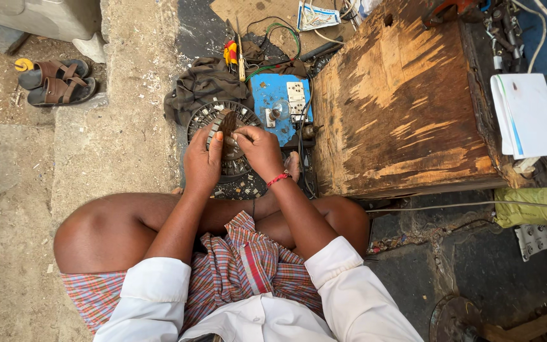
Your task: The person sits on the ground assembling an electric fan motor, pressing the laminated rotor onto the shaft and fitting it into the circular stator winding. They use a metal rod to tap and seat the rotor, working it around the plate by hand.
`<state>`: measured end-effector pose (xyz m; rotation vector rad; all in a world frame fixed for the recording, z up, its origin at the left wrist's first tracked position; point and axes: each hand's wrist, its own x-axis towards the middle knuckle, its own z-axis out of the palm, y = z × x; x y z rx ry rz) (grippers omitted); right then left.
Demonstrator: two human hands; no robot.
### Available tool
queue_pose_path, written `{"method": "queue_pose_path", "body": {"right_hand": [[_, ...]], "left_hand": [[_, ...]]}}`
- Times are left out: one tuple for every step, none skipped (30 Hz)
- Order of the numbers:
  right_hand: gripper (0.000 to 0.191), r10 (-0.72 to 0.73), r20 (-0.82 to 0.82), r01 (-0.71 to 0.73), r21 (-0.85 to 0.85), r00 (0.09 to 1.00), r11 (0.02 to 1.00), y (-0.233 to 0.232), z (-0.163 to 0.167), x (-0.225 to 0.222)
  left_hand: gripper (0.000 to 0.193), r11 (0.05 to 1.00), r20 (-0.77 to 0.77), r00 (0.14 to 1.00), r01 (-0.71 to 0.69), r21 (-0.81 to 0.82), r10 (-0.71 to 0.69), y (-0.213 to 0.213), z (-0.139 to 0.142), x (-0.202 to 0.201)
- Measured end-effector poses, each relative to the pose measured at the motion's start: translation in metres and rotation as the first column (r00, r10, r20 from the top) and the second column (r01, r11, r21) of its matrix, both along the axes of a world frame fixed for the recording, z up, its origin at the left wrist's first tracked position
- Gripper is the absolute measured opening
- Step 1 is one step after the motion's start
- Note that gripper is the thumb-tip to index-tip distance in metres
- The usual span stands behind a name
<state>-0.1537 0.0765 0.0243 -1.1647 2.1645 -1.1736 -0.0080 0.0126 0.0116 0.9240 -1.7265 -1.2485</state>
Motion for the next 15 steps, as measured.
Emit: {"method": "queue_pose_path", "body": {"right_hand": [[0.016, 0.039, -0.06, -0.041, -0.016, 0.997, 0.999, 0.001, 0.003, 0.0], [0.015, 0.078, -0.119, -0.082, -0.027, 0.99, 0.996, 0.003, 0.006, 0.002], [0.015, 0.113, -0.176, -0.12, -0.033, 0.978, 0.992, 0.006, 0.01, 0.005], [0.013, 0.128, -0.306, -0.155, -0.063, 0.943, 0.986, 0.01, 0.013, 0.01], [0.013, 0.136, -0.431, -0.193, -0.091, 0.892, 0.977, 0.014, 0.017, 0.016], [0.012, 0.134, -0.549, -0.234, -0.114, 0.825, 0.966, 0.016, 0.019, 0.021], [0.012, 0.146, -0.58, -0.252, -0.107, 0.802, 0.962, 0.018, 0.021, 0.024], [0.013, 0.156, -0.609, -0.27, -0.098, 0.778, 0.958, 0.019, 0.022, 0.027], [0.014, 0.165, -0.638, -0.286, -0.09, 0.752, 0.954, 0.018, 0.023, 0.029], [0.014, 0.134, -0.591, -0.224, -0.082, 0.795, 0.971, 0.017, 0.022, 0.029], [0.013, 0.103, -0.544, -0.169, -0.072, 0.833, 0.983, 0.014, 0.02, 0.028], [0.013, 0.071, -0.495, -0.114, -0.058, 0.866, 0.992, 0.011, 0.018, 0.026], [0.013, 0.047, -0.438, -0.079, -0.055, 0.898, 0.995, 0.008, 0.015, 0.023], [0.013, 0.021, -0.381, -0.044, -0.052, 0.925, 0.998, 0.005, 0.012, 0.02], [0.013, -0.008, -0.319, -0.006, -0.042, 0.948, 0.999, 0.003, 0.01, 0.017]], "left_hand": [[0.042, 1.0, -0.001, 1.0, 0.001, -0.008, -0.001, -0.001, -0.001, 0.0], [0.042, 1.0, -0.001, 1.0, 0.002, -0.013, -0.002, -0.001, -0.002, 0.001], [0.042, 1.0, 0.001, 1.0, 0.007, -0.015, -0.007, 0.0, -0.003, 0.001], [0.041, 1.0, -0.007, 1.0, 0.003, -0.028, -0.003, 0.001, -0.004, 0.001], [0.041, 0.999, -0.017, 1.0, 0.001, -0.045, -0.001, 0.001, -0.005, 0.0], [0.041, 0.998, -0.026, 1.0, -0.002, -0.062, 0.0, 0.002, -0.005, 0.0], [0.04, 0.998, -0.024, 1.0, -0.001, -0.061, 0.0, 0.002, -0.006, 0.0], [0.04, 0.998, -0.022, 1.0, -0.001, -0.06, 0.0, 0.003, -0.007, 0.0], [0.04, 0.998, -0.019, 1.0, 0.0, -0.06, -0.001, 0.003, -0.007, 0.0], [0.04, 0.998, 0.017, 1.0, 0.009, -0.065, -0.008, 0.004, -0.007, -0.001], [0.039, 0.997, 0.052, 0.999, 0.011, -0.073, -0.007, 0.004, -0.007, -0.001], [0.039, 0.997, 0.087, 0.996, 0.014, -0.079, -0.007, 0.004, -0.007, -0.001], [0.038, 0.997, 0.102, 0.995, 0.018, -0.081, -0.01, 0.005, -0.007, -0.001], [0.037, 0.996, 0.117, 0.993, 0.024, -0.083, -0.014, 0.005, -0.006, -0.001], [0.036, 0.996, 0.134, 0.991, 0.033, -0.082, -0.021, 0.006, -0.006, -0.001]]}}
